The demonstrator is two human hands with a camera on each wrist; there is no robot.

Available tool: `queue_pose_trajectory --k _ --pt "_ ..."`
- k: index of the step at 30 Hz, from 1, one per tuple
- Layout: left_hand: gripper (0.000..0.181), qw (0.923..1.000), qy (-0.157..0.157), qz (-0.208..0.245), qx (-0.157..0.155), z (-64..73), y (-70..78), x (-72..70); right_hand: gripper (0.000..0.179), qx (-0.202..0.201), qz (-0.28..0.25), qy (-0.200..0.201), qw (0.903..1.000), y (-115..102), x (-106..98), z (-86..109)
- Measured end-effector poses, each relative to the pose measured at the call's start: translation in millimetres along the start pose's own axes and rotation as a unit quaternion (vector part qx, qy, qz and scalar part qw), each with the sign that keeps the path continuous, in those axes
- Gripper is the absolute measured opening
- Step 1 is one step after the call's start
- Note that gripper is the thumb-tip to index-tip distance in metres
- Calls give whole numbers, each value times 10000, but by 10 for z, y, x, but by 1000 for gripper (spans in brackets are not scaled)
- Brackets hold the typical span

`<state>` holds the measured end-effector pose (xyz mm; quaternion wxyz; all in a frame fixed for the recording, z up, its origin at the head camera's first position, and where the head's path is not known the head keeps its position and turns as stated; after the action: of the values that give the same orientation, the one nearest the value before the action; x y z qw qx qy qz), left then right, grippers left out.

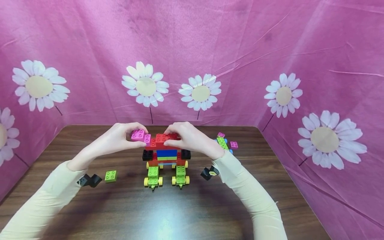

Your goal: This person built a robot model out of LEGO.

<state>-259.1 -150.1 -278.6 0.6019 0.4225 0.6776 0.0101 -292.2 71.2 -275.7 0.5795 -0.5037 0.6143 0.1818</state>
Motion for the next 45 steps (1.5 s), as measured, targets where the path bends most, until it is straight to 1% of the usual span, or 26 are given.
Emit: queue_pose_trajectory --k 4,12,15,17,23,26,28,31,34,36,38,45 --pt "29 10000 -74 21 -40 -26 -11 18 31 1 -37 4 10000 -9 0 7" --pt "21 9989 -384 -2 264 -99 10 8 29 -87 5 47 10000 -3 6 5" --pt "21 9986 -436 -17 295 -118 17 7 29 -117 15 54 9999 2 7 2" --pt "21 9987 -417 -42 290 -118 22 10 29 -121 21 47 9999 -2 8 0" --pt "27 9996 -279 -61 72 -73 29 36 29 -113 183 21 9998 -12 -15 2" --pt "35 9998 -207 -56 22 -35 23 38 29 -186 253 42 9995 -30 -28 -11" --pt "41 9998 -188 -50 -7 -8 11 19 29 -248 254 64 9993 -53 -23 -34" --pt "49 9995 -202 130 -188 37 -19 -41 30 -289 212 97 9993 -93 10 -91" --pt "47 9980 -234 445 -377 73 -63 -104 31 -307 193 138 9992 -130 65 -160" --pt "43 9966 -264 646 -433 91 -86 -133 32 -296 174 155 9993 -152 103 -201" --pt "40 9959 -276 740 -437 106 -98 -152 32 -281 182 163 9993 -174 139 -236" --pt "36 9967 -191 656 -434 122 -115 -179 28 -207 244 126 9994 -246 211 -315"
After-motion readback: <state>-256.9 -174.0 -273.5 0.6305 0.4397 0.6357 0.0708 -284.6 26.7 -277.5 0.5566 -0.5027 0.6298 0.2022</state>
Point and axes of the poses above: each hand's wrist, its own z-axis away from the middle knuckle, its own x-axis out of the palm, y = z × x, the point moved 4 cm from there along -z, towards the middle knuckle, and after that the axes turned 1 degree about -y, right-handed, at the moved point
